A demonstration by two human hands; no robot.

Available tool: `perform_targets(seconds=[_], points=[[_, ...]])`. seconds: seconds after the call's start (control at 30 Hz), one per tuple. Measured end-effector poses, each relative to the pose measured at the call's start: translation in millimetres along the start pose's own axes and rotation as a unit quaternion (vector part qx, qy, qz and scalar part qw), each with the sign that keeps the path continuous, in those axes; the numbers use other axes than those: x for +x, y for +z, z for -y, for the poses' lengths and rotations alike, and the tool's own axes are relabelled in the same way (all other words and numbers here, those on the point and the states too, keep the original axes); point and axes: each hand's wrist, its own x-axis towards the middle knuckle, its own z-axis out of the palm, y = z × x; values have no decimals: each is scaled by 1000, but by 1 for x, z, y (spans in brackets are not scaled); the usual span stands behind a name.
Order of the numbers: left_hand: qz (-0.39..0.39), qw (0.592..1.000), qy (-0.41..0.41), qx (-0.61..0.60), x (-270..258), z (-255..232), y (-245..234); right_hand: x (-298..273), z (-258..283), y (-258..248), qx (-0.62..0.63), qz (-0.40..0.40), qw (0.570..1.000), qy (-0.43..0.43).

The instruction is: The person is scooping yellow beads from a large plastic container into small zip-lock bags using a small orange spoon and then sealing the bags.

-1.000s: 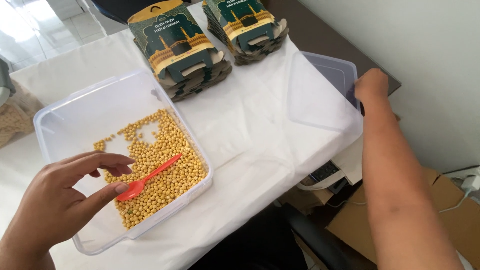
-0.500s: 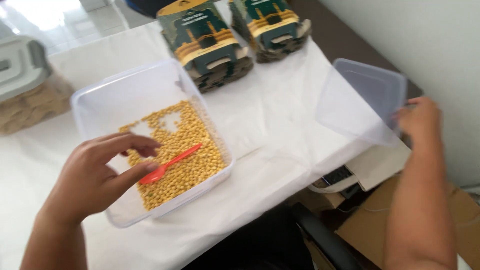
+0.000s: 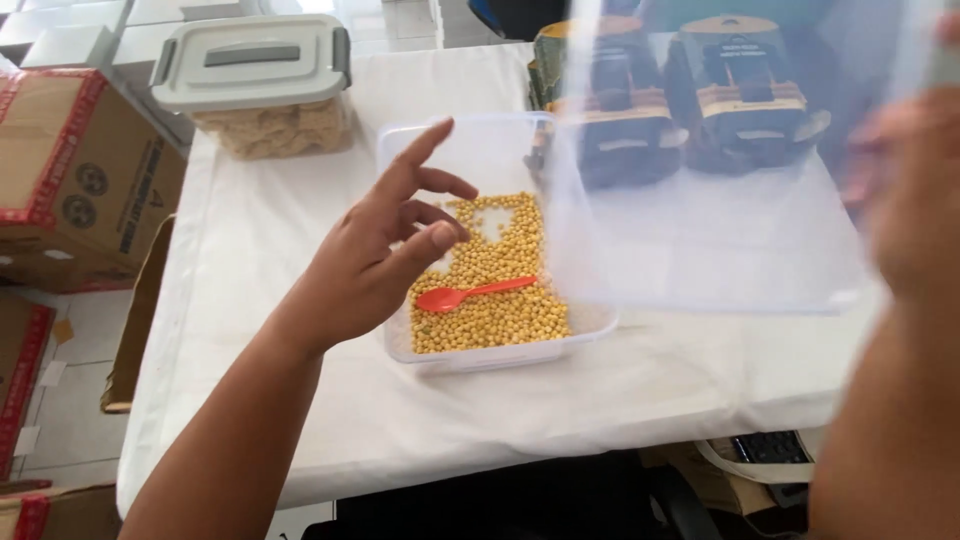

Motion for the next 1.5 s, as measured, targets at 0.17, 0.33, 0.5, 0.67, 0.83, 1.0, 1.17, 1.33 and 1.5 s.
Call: perform_targets(seconds=[0.17,0.33,0.5,0.67,0.83,1.0,1.17,1.33,1.5], points=[[-94,992,-53,-71,-10,8,-11,66,149,82,271,41,941,199],[-139,967,-179,117,-16,31,-22,75,157,100,175,203,919,288],[-118,947,-208,215,-12,50,-12,62,121,121,54,246,950,186],[-115,949,-216,198,-13,31,-6,66,137,111,57,261,945,188],[-108,949,-207,212,-17,30,-5,63,139,109,57,269,944,181],[-107,950,-213,200,-19,24,-4,63,146,103,60,279,941,180],[-113,953,-213,182,-21,16,-1,60,147,100,75,279,940,181],[-118,955,-213,170,-22,19,1,57,142,102,75,274,943,176],[-125,957,-197,170,-21,24,-1,55,138,107,76,262,948,163]])
